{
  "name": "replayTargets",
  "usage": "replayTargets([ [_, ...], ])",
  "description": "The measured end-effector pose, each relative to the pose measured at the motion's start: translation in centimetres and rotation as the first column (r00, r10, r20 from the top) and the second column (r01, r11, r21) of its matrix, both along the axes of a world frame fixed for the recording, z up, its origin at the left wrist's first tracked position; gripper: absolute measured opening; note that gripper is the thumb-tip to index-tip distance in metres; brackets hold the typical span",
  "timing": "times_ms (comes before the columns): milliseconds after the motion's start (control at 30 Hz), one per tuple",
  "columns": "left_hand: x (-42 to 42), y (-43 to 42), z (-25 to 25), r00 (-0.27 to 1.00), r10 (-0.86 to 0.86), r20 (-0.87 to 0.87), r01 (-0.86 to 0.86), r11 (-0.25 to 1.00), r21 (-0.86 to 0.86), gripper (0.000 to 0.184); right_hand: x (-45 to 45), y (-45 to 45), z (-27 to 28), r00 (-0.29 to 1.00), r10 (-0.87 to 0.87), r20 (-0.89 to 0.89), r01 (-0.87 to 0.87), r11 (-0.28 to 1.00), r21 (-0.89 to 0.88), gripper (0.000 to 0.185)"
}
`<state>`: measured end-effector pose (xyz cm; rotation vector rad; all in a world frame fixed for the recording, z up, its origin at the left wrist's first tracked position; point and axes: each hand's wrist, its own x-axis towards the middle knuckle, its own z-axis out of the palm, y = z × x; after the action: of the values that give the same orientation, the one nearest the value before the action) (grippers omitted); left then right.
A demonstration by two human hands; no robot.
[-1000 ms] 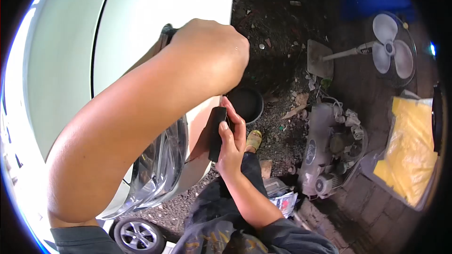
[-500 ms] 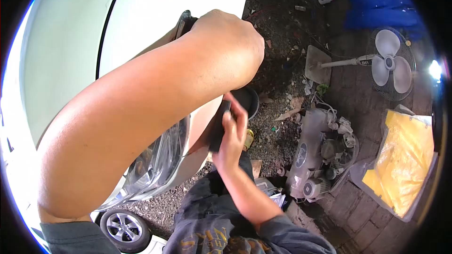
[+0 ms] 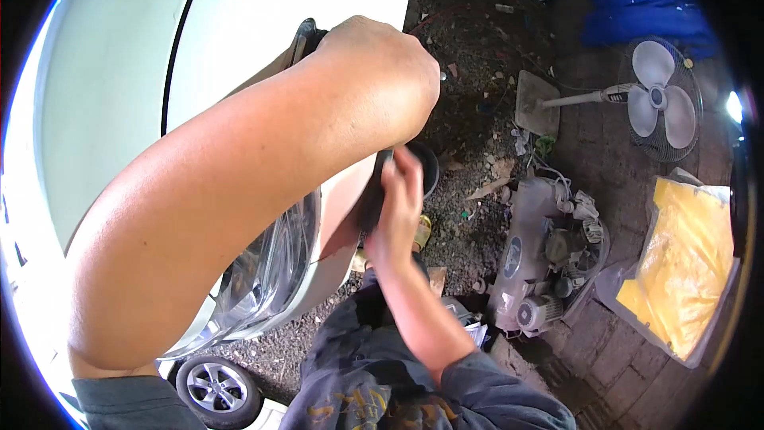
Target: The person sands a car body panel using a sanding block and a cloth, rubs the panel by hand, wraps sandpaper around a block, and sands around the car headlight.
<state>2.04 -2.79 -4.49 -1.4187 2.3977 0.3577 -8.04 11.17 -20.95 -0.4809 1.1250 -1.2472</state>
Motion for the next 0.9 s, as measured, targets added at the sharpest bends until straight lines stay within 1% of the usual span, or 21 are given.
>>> replayTargets([
  [33,0.0,-0.1,-0.1,1.000,0.010,0.006,-0.010,1.000,0.000,0.020,0.0,-3.8,0.7,0.997,0.017,-0.071,-0.022,0.997,-0.070,0.043],
  [67,-0.2,0.0,-0.3,1.000,0.015,0.014,-0.015,1.000,0.005,0.020,0.2,-7.7,0.9,1.000,0.006,-0.002,-0.006,0.991,-0.134,0.044],
  [100,-0.6,0.0,-0.1,0.999,0.045,0.027,-0.045,0.998,0.031,0.021,0.1,-10.6,0.8,0.999,0.043,0.029,-0.036,0.978,-0.207,0.044],
  [133,-0.9,0.0,0.5,0.997,0.069,0.040,-0.072,0.996,0.062,0.022,0.5,-12.0,1.9,0.994,0.054,0.094,-0.034,0.978,-0.205,0.042],
  [167,-1.2,-0.1,0.8,0.994,0.097,0.054,-0.102,0.991,0.091,0.024,0.3,-11.3,1.0,0.999,0.032,0.015,-0.028,0.976,-0.217,0.041],
  [200,-1.1,0.0,0.6,0.996,0.084,0.042,-0.087,0.994,0.069,0.025,0.2,-10.4,0.0,0.998,0.010,-0.066,-0.026,0.971,-0.239,0.041],
  [267,-0.3,-0.1,-0.4,0.999,0.041,0.021,-0.041,0.999,0.019,0.028,0.1,-3.2,-0.5,0.994,-0.020,-0.110,0.000,0.984,-0.177,0.042],
  [300,-0.3,-0.1,-0.5,0.997,0.074,0.014,-0.074,0.997,0.028,0.029,-0.2,0.8,-1.4,0.988,-0.006,-0.153,-0.028,0.977,-0.213,0.042],
  [333,-0.4,0.2,0.1,0.997,0.072,-0.019,-0.072,0.997,0.005,0.026,-0.6,4.0,-0.8,0.980,0.029,-0.195,-0.062,0.985,-0.162,0.043],
  [400,-0.3,0.5,0.2,0.998,0.052,-0.033,-0.052,0.999,-0.012,0.023,-0.1,4.5,-1.3,0.998,-0.007,-0.067,0.000,0.994,-0.107,0.042],
  [467,-0.3,0.8,0.1,0.998,0.029,-0.048,-0.030,0.999,-0.015,0.021,-0.2,-1.4,-0.7,0.980,0.003,-0.198,-0.046,0.977,-0.210,0.040],
  [533,-0.6,0.8,0.3,0.998,0.062,-0.017,-0.062,0.998,0.004,0.020,0.1,-9.0,0.0,0.993,-0.018,-0.120,-0.016,0.962,-0.274,0.039],
  [600,-1.3,0.7,0.7,0.991,0.119,0.058,-0.123,0.990,0.063,0.018,0.3,-12.4,0.8,0.999,0.042,0.032,-0.035,0.979,-0.200,0.040],
  [633,-1.2,0.9,0.6,0.994,0.104,0.028,-0.104,0.994,0.018,0.017,0.4,-11.6,0.3,0.998,-0.034,-0.044,0.017,0.939,-0.344,0.040],
  [667,-1.3,0.9,0.6,0.992,0.110,0.054,-0.112,0.993,0.028,0.017,0.1,-8.6,0.2,0.988,-0.056,-0.140,0.001,0.930,-0.368,0.041],
  [700,-1.5,0.8,0.8,0.991,0.110,0.082,-0.114,0.993,0.036,0.016,0.1,-4.9,0.1,0.999,-0.016,-0.050,0.001,0.956,-0.293,0.042],
  [733,-1.7,0.6,0.9,0.988,0.106,0.113,-0.111,0.993,0.044,0.016,-0.1,-1.3,-0.3,0.990,0.003,-0.138,-0.041,0.961,-0.274,0.042],
  [767,-1.8,0.6,0.9,0.986,0.127,0.109,-0.131,0.991,0.037,0.015,-0.7,1.9,-0.1,0.991,0.042,-0.129,-0.076,0.960,-0.269,0.040],
  [800,-2.1,0.6,1.0,0.982,0.127,0.142,-0.132,0.991,0.032,0.014,-0.4,3.3,-1.5,0.988,-0.009,-0.156,-0.057,0.909,-0.413,0.038],
  [867,-2.3,0.6,1.1,0.977,0.125,0.171,-0.134,0.990,0.045,0.014,-0.3,1.4,-1.1,0.981,-0.015,-0.192,-0.064,0.916,-0.397,0.039],
  [900,-2.5,0.7,1.2,0.977,0.133,0.168,-0.142,0.989,0.040,0.014,-0.3,-1.1,-0.9,0.991,-0.015,-0.130,-0.038,0.918,-0.394,0.039],
])
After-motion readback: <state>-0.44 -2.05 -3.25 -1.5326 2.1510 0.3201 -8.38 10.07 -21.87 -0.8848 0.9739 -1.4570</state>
